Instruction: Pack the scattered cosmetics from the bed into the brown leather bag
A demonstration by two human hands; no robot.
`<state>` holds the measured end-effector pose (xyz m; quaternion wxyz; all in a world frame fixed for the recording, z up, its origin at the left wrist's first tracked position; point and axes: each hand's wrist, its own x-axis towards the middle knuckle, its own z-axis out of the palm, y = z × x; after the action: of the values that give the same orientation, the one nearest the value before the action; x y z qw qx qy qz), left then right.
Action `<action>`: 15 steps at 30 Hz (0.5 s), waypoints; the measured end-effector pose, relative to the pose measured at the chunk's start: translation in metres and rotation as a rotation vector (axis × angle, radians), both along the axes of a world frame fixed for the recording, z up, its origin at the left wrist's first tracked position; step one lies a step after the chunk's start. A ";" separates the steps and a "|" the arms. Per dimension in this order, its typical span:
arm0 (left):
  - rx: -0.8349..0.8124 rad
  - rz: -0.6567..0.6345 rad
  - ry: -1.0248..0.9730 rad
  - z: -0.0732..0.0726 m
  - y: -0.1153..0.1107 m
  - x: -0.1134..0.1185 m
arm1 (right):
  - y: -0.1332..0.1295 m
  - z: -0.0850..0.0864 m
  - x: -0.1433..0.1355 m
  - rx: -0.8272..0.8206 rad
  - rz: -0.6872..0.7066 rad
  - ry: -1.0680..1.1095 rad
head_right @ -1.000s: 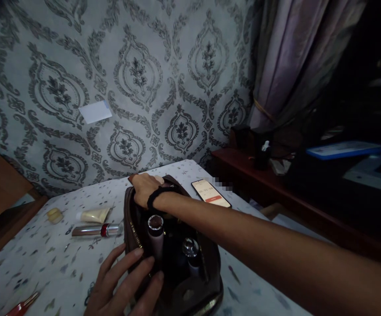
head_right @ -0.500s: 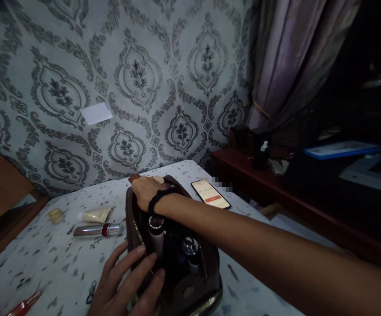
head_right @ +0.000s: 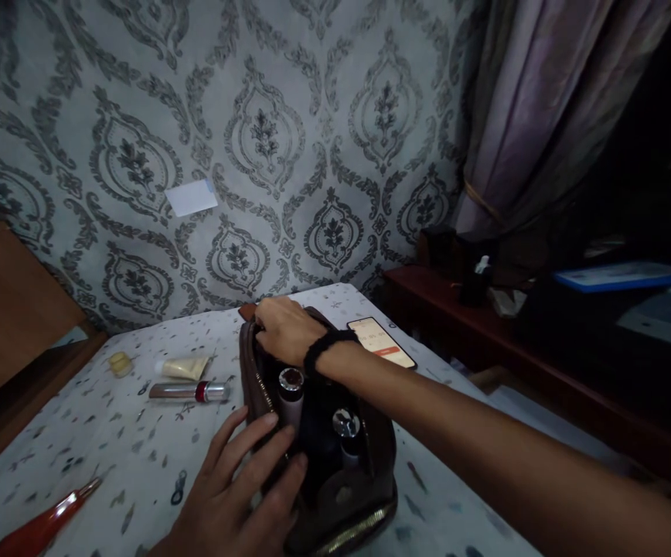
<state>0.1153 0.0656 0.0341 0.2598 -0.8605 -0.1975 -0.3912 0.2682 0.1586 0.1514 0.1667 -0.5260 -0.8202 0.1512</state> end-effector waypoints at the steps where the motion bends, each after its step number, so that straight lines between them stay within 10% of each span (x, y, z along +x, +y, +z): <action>1: -0.021 0.004 0.008 0.001 -0.002 0.000 | -0.006 0.003 0.001 0.021 -0.004 0.025; 9: -0.091 0.077 0.091 -0.002 -0.016 -0.022 | -0.072 -0.005 0.001 0.312 0.060 0.318; 15: -0.132 0.135 0.033 -0.028 -0.008 -0.063 | -0.124 -0.066 -0.027 0.354 0.369 0.376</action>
<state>0.0519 0.0574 0.0057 0.2318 -0.8667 -0.2761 -0.3448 0.2410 0.0342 0.0856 0.3741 -0.2941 -0.8701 0.1282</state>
